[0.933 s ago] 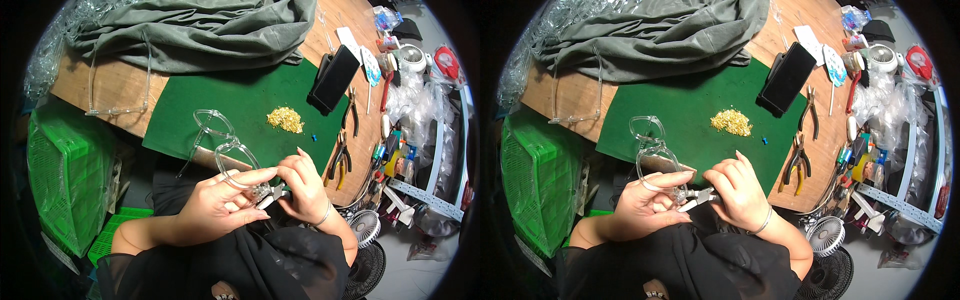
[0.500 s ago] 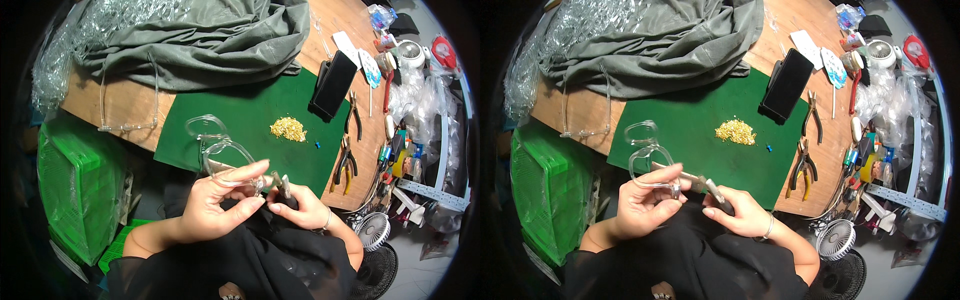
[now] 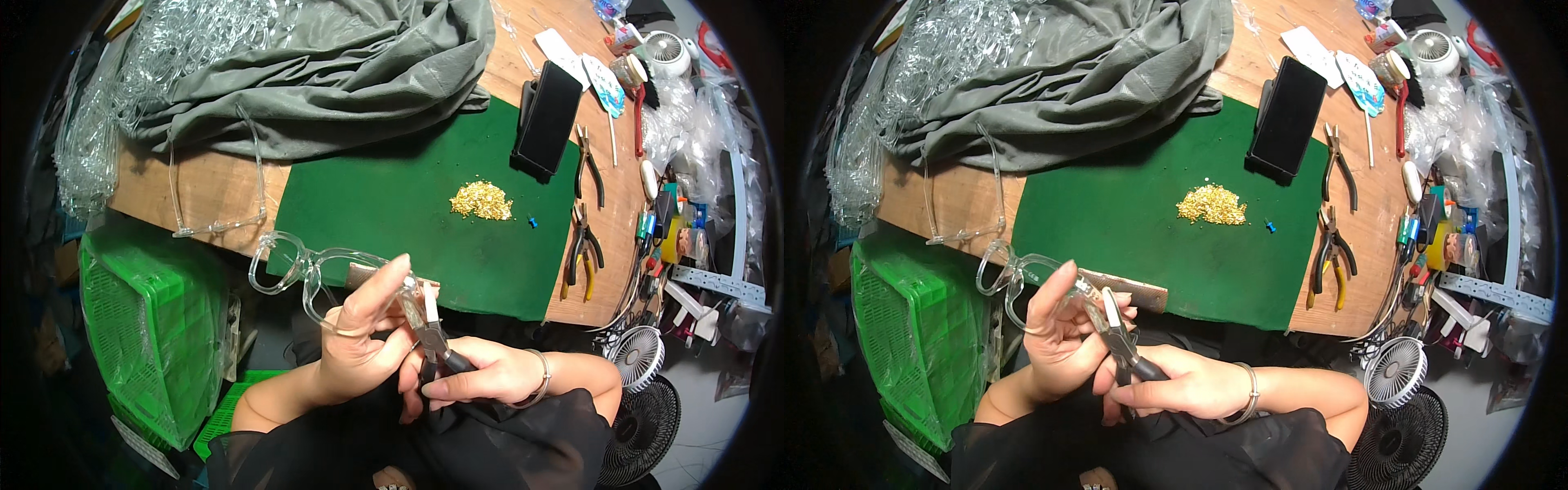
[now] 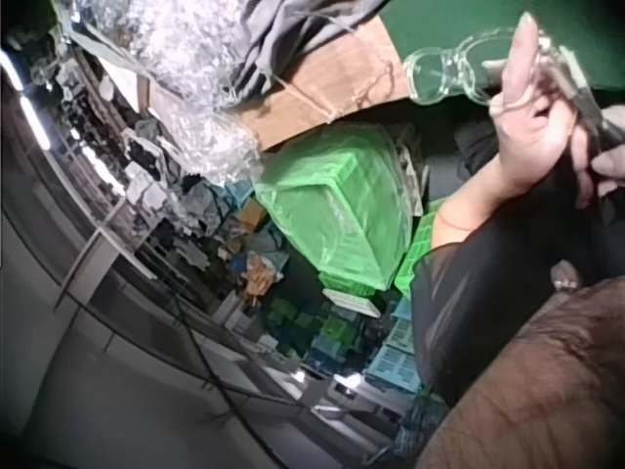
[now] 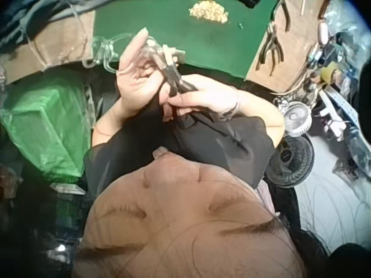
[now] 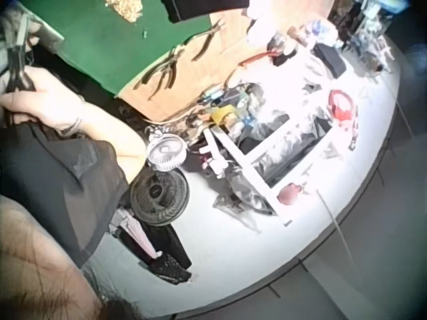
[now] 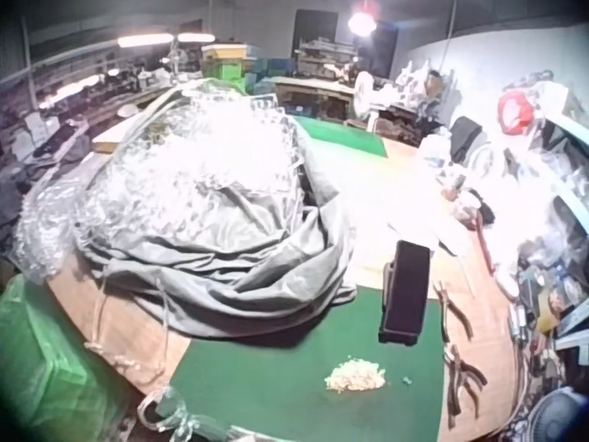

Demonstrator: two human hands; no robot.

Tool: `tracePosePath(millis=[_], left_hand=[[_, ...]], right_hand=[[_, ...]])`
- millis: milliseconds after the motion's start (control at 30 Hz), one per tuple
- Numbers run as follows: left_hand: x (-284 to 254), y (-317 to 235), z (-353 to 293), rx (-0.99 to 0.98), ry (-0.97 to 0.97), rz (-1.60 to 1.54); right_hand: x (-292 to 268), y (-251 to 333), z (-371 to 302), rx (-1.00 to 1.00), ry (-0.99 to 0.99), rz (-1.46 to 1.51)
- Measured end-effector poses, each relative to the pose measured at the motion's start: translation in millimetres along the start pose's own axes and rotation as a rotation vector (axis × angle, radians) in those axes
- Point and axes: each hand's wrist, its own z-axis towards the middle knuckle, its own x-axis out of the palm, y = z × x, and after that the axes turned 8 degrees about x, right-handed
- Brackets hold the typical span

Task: The person assembles clear eyeglass frames by inserting small metal screws into the hinge areas using a screwdriver. They handle multiple frames one at a time, tighten the screws, and place the finished frames into a green basket.

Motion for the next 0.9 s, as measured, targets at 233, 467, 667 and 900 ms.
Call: tracePosePath(millis=[233,467,667,900], left_hand=[[1.4,4.8,-1.0,0.100,0.021,0.234],[5.1,11.8,4.4,0.220,-0.061,0.381],[2.0,12.1,9.0,0.283,-0.071,0.404],[4.7,15.2,5.1,0.240,-0.113,0.291]], right_hand=[[2.0,4.2,3.3,0.008,-0.032,-0.024],[0.0,-0.5,7.7,-0.023,0.059,0.024],[3.2,0.1,11.2,-0.010,0.005,0.050],[7.9,-2.0,14.0,0.015,0.113,0.289]])
